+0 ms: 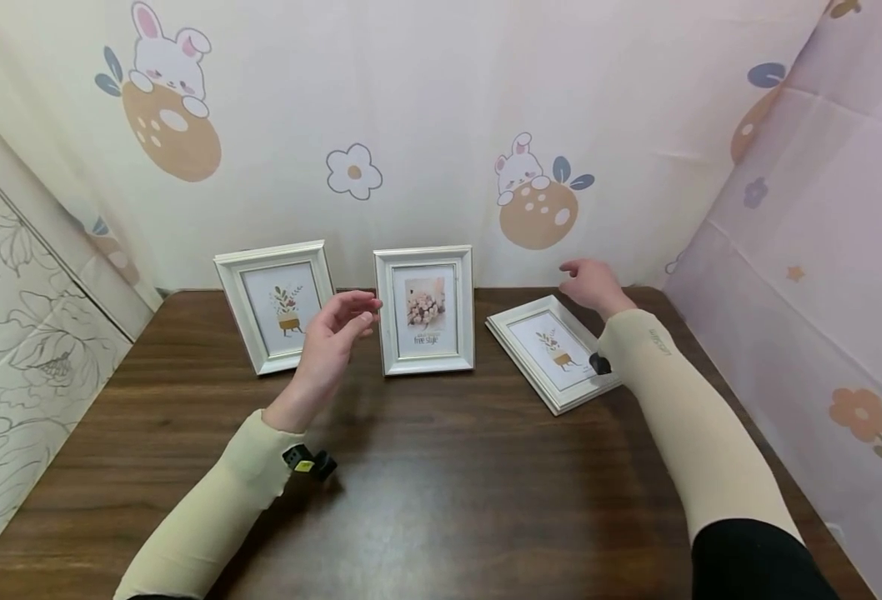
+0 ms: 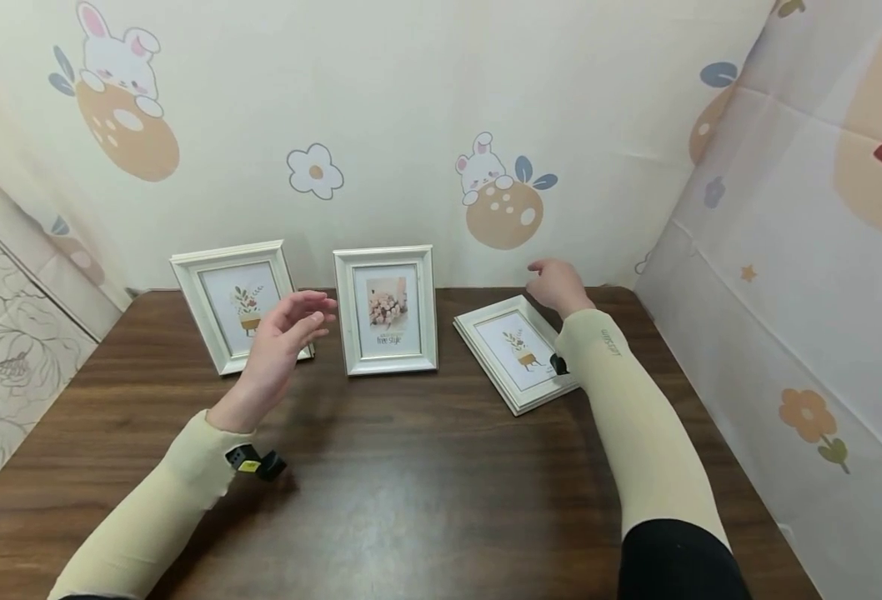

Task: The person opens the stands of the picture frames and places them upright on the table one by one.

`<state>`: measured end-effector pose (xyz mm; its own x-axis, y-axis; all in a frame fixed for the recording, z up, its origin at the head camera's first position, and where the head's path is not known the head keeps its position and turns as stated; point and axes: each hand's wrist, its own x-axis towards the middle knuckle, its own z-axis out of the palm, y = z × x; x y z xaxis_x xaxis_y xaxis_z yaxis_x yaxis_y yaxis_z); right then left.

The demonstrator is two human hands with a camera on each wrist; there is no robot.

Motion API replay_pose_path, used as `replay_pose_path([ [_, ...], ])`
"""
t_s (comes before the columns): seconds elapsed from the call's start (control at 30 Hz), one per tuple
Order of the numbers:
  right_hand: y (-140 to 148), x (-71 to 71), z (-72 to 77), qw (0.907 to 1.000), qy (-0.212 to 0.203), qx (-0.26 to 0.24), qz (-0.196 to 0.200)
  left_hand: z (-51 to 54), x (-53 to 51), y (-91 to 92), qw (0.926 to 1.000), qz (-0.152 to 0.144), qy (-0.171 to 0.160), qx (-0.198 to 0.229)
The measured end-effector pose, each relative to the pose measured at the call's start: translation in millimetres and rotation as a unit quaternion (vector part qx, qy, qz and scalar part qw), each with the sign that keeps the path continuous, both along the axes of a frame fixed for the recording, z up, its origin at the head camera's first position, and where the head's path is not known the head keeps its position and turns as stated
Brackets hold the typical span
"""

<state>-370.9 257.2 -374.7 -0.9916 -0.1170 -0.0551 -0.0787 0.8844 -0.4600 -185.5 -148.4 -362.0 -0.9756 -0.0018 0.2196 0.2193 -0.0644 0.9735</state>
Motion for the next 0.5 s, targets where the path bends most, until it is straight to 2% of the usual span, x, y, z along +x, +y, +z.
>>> replay_pose_path([
  [0.3, -1.0, -3.3, -4.8, 0.9985, -0.039, 0.037, 0.01, -9.0, -2.7, 6.4, 0.9954, -0.079, -0.044, -0.03],
  [0.4, -4.3, -4.4, -9.3, 0.998, -0.053, 0.03, 0.016, -12.1, -2.4, 6.4, 0.9921, -0.099, -0.061, -0.046],
  [0.5, -9.3, -5.7, -16.5, 0.9975, -0.067, 0.021, 0.013, -13.2, -0.2, 4.3, 0.9901, -0.112, -0.061, -0.059],
])
